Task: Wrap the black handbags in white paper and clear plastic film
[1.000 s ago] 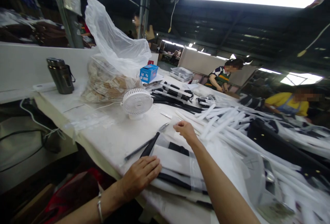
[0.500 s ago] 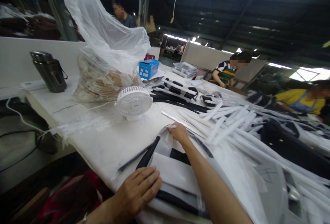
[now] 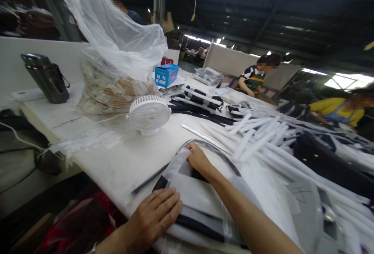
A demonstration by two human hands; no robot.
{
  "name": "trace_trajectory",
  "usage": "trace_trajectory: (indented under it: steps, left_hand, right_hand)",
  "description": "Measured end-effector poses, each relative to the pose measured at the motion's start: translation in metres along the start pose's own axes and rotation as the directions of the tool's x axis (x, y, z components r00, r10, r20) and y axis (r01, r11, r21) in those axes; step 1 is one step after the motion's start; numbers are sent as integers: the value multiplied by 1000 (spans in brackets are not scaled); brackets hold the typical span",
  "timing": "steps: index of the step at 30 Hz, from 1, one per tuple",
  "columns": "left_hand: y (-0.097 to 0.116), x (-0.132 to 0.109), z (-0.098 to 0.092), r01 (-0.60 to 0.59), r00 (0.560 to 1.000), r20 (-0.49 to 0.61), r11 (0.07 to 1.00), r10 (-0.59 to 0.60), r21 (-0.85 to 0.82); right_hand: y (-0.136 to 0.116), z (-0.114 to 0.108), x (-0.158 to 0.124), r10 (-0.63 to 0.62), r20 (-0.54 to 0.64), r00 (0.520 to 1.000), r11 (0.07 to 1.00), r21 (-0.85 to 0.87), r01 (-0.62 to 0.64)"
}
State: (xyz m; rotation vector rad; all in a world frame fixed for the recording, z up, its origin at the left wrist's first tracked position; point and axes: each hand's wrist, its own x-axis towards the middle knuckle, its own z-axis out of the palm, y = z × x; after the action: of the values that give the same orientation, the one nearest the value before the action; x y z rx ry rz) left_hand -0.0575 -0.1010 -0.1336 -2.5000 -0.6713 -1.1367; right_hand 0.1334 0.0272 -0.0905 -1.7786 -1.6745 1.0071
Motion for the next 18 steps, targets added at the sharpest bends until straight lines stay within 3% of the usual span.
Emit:
trace_trajectory:
  steps: [3,11,18]
  left_hand:
    - [0,2,0,-2,1000,-16,1000,2,-5]
    - [2,-2,5,23,1000,-13,1000,-24,-11]
    - [2,-7,8,21,1000,-4,1000,-21,-15]
  right_hand:
    - [-2,0,-2,-95,-9,995,993,-70,94]
    - [-19,-28,1,-171,-94,981,959,-246,143]
    - [-50,-24,-16,-238,-128,963,952,-227,205]
